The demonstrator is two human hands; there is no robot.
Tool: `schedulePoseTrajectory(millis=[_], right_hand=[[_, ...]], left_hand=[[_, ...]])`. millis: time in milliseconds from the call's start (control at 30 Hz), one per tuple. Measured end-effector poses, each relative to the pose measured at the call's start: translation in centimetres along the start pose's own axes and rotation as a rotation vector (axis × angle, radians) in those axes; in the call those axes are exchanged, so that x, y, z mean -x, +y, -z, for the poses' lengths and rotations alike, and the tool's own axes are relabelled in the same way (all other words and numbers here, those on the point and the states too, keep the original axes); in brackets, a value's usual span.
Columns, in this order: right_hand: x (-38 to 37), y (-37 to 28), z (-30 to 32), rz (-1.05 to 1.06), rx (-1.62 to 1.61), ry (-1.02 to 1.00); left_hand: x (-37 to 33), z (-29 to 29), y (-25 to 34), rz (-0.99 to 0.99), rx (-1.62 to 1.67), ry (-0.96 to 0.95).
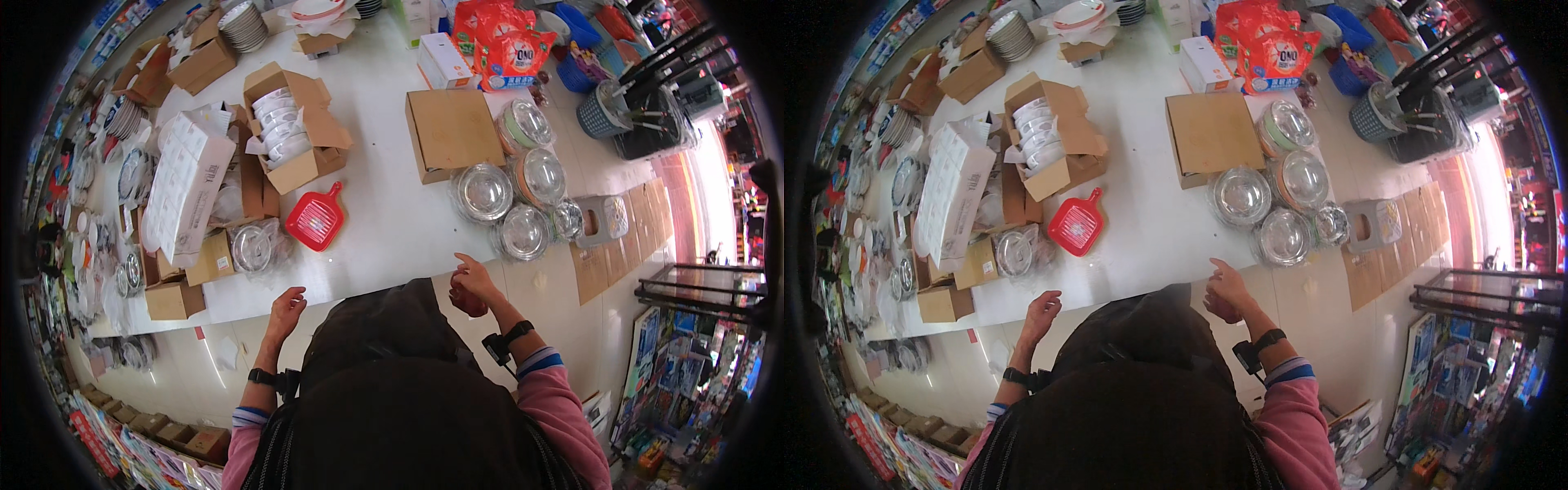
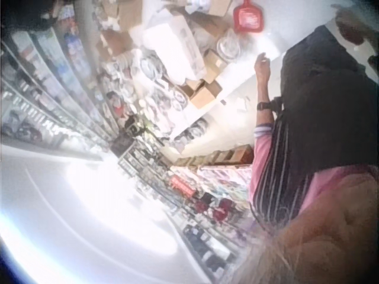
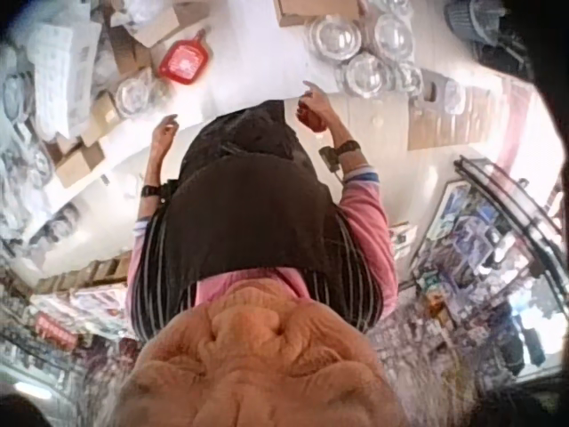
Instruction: The person walks down a staircase into a store and proceeds to a display table. They use a red cloth to wipe the white tabletop, moving aside cardboard boxes and plastic-wrapped bowls. The person continues wiping different sections of the table and repositions items to reach more surface area.
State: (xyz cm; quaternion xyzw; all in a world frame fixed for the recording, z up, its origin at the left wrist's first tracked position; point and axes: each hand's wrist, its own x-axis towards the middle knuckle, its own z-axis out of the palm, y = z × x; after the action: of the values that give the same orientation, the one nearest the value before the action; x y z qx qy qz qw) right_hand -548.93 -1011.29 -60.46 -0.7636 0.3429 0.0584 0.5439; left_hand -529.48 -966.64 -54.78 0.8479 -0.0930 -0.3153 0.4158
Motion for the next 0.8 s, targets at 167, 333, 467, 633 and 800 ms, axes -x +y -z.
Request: schedulePoseTrajectory(millis=[167, 333, 467, 633, 800], right_hand=[[0.7, -0.9, 0.4, -0.169, 0.041, -0.133], [1.9, -3.2, 0.5, -0.331, -0.3, 0.034], [-1.4, -1.5, 1.3, -0.416, -0.797, 0.216], [-9.7, 3.1, 2.0, -0.534, -1.367, 0.287], [-15.2, 3.2, 0.3, -0.262, -1.472, 0.392]], left_hand=[[-4.6, 0.7, -0.4, -0.076, -0.097, -0.165], [-8.9, 1.3, -0.9, -0.111, -0.194, -0.278], [-10.9, 1.8, -0.9, -0.109, -0.262, -0.341], [-10.4, 2.4, -1.6, -0.078, -0.271, -0.298], [-6.1, 2.7, -3.8, 0.04, -0.3, -0.238]])
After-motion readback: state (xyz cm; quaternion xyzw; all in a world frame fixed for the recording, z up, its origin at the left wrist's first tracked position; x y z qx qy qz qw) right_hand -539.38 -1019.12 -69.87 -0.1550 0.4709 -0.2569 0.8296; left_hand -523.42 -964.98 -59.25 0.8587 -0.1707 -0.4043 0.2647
